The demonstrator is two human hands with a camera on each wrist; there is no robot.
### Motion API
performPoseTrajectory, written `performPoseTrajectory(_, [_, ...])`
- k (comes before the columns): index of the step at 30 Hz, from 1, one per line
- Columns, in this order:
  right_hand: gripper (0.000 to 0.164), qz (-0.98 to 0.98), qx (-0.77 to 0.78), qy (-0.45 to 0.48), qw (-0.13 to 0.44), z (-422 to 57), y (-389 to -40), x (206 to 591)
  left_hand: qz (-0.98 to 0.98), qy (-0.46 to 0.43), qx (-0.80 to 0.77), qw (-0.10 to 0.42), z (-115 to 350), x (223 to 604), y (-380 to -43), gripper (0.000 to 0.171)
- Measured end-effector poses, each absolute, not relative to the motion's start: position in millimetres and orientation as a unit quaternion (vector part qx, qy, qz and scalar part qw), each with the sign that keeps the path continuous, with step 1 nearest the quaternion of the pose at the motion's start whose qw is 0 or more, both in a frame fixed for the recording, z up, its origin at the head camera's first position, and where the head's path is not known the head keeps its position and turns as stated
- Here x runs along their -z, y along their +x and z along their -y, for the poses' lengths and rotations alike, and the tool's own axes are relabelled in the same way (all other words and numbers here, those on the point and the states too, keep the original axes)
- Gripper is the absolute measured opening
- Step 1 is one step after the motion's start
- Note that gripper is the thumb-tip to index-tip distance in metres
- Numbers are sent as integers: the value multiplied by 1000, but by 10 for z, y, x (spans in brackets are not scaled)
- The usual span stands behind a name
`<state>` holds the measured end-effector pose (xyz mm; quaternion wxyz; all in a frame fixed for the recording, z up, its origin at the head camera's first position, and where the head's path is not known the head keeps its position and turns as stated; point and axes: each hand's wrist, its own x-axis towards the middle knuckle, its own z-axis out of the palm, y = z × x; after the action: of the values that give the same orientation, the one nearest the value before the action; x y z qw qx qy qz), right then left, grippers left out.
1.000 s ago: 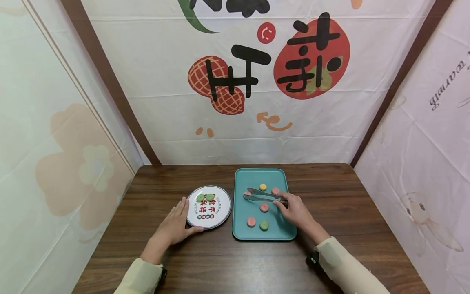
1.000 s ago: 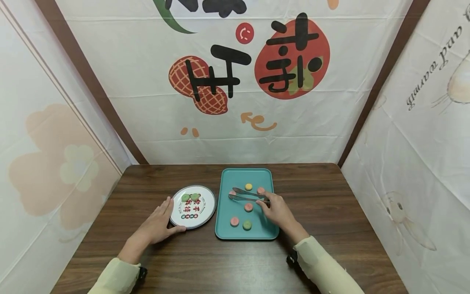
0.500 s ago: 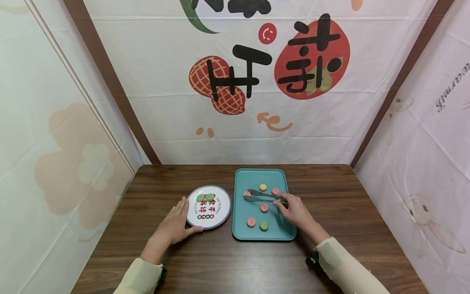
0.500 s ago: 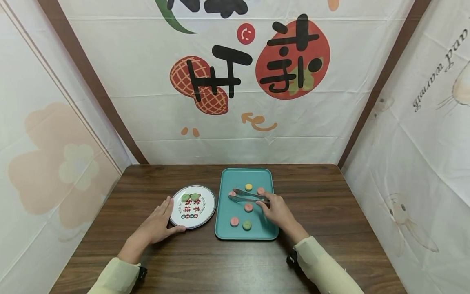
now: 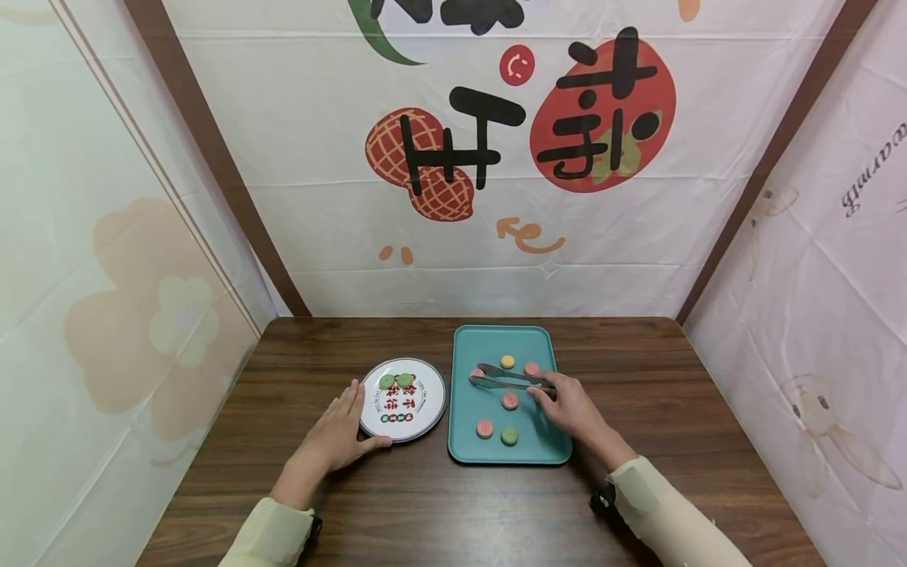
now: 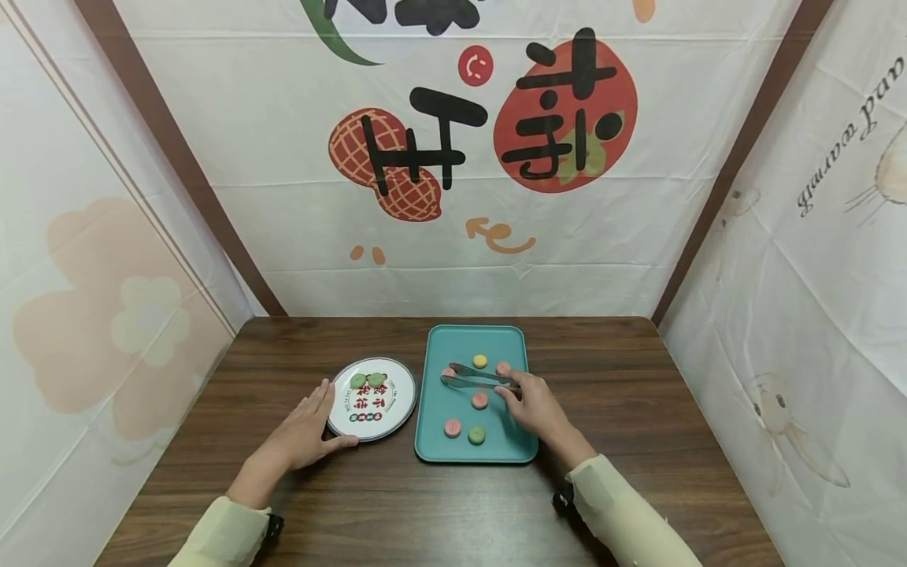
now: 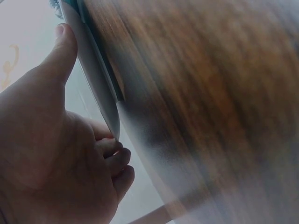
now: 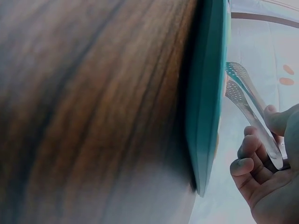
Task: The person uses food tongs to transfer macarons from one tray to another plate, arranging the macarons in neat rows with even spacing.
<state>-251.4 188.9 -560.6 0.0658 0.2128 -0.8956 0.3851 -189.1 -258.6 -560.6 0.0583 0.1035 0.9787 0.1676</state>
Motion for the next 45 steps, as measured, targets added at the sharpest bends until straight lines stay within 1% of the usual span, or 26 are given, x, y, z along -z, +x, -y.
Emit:
performPoseTrajectory(6, [31, 895, -390, 209, 59, -1876, -2514, 5572, -979, 101, -168, 61, 2585, 5593, -1882, 124])
performPoseTrajectory(22, [41, 905, -374, 197, 49, -1839, -2505, 5592, -979, 98, -166, 64, 2573, 5563, -1850, 122])
performPoseTrajectory(35, [41, 902, -372, 212, 48, -1834, -2511, 5570, -979, 103, -166, 60, 2563, 5554, -1839, 120])
performPoseTrajectory(45, [39, 898, -374, 223, 60, -1816, -2529, 5569, -979, 106, -165, 59, 2575, 5555, -1845, 119])
